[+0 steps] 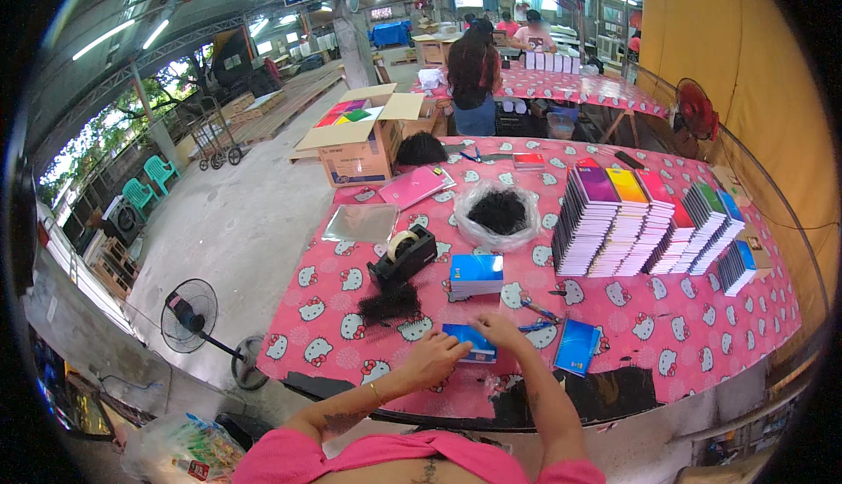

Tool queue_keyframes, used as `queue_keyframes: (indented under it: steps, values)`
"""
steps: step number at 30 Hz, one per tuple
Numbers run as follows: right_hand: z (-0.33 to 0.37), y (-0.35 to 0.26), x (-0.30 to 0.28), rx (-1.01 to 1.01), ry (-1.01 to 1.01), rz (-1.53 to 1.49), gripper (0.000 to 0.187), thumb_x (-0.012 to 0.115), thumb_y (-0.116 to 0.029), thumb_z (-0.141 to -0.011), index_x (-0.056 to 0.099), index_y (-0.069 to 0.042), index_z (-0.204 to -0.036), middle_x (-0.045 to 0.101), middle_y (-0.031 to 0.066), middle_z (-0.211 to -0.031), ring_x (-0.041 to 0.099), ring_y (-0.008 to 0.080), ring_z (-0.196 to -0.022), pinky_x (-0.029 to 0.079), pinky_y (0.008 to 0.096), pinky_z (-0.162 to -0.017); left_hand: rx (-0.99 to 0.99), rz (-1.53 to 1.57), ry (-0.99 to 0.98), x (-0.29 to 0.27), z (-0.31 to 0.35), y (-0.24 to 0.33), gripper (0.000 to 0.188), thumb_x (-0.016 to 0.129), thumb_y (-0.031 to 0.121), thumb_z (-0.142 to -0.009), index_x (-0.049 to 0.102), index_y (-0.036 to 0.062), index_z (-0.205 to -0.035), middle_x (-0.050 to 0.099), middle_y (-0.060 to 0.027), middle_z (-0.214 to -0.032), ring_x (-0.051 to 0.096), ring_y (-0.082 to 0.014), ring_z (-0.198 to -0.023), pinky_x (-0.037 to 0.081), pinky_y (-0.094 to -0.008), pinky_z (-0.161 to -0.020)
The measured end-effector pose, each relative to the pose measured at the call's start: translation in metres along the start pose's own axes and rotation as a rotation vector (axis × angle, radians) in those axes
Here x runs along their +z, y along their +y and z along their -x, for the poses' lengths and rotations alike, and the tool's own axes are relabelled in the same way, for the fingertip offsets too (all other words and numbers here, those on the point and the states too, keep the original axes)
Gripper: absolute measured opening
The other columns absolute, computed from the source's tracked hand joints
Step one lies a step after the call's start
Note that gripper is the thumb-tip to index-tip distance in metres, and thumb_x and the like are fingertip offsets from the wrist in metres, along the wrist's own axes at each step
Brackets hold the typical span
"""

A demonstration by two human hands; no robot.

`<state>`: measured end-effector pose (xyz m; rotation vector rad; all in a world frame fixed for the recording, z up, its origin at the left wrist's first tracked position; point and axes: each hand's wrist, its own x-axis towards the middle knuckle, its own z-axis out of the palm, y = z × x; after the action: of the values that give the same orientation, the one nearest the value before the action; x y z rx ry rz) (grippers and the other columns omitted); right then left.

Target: The person picks up notebooks and secures them with a clear elastic band or plastic tie, then stacks them on a table in a manufacturing workspace.

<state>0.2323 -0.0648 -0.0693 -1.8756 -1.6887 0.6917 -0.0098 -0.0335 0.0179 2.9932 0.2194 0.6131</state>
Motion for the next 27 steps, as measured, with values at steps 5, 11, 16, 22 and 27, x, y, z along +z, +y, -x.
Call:
queue_keyframes:
  steps: [5,11,16,22,27]
  values:
    - [-0.010,-0.020,0.018,-0.046,-0.095,0.216,0.054,0.051,-0.051,-0.095,0.070,-0.003,-0.110,0.066,0.0223,-0.112,0.061,0.0388,-0.106,0.047,0.0456,-0.094,-0.066,0.042,0.037,-0.006,0.025,-0.003,0.038,0.062,0.012,-0.081,0.059,0.0133,-0.119,0.061,-0.0051,-0.092,0.062,-0.0253,-0.091,0.043,-0.0446,-0.090]
    - [0.025,-0.021,0.034,-0.061,0.005,0.164,0.053,0.052,-0.050,-0.095,0.069,-0.004,-0.114,0.064,0.0207,-0.114,0.060,0.0387,-0.106,0.047,0.0445,-0.093,-0.086,0.002,0.072,-0.014,0.035,-0.012,0.035,0.061,0.012,-0.083,0.060,0.0134,-0.118,0.061,-0.0055,-0.092,0.062,-0.0249,-0.091,0.043,-0.0452,-0.091]
    - [0.042,-0.019,0.042,0.064,-0.094,0.141,0.048,0.047,-0.044,-0.100,0.068,-0.004,-0.117,0.062,0.0206,-0.123,0.062,0.0353,-0.109,0.048,0.0409,-0.094,-0.039,0.064,0.033,-0.016,0.028,-0.013,0.033,0.060,0.010,-0.083,0.061,0.0139,-0.116,0.062,-0.0062,-0.093,0.063,-0.0251,-0.092,0.044,-0.0445,-0.091]
    - [0.076,-0.042,0.030,0.139,0.156,-0.797,0.045,0.050,-0.027,-0.101,0.053,-0.005,-0.139,0.059,0.0155,-0.135,0.056,0.0278,-0.124,0.043,0.0380,-0.105,0.103,0.041,0.000,-0.001,0.029,-0.016,0.033,0.062,0.015,-0.083,0.061,0.0131,-0.116,0.063,-0.0071,-0.094,0.063,-0.0262,-0.094,0.045,-0.0433,-0.090]
    - [0.119,-0.066,0.042,0.003,0.310,-0.856,0.048,0.068,-0.013,-0.091,0.053,-0.005,-0.136,0.060,0.0095,-0.129,0.057,0.0217,-0.119,0.044,0.0371,-0.104,0.035,0.070,-0.031,0.016,0.025,-0.013,0.043,0.062,0.017,-0.085,0.056,0.0126,-0.128,0.063,-0.0091,-0.101,0.062,-0.0277,-0.099,0.044,-0.0446,-0.093]
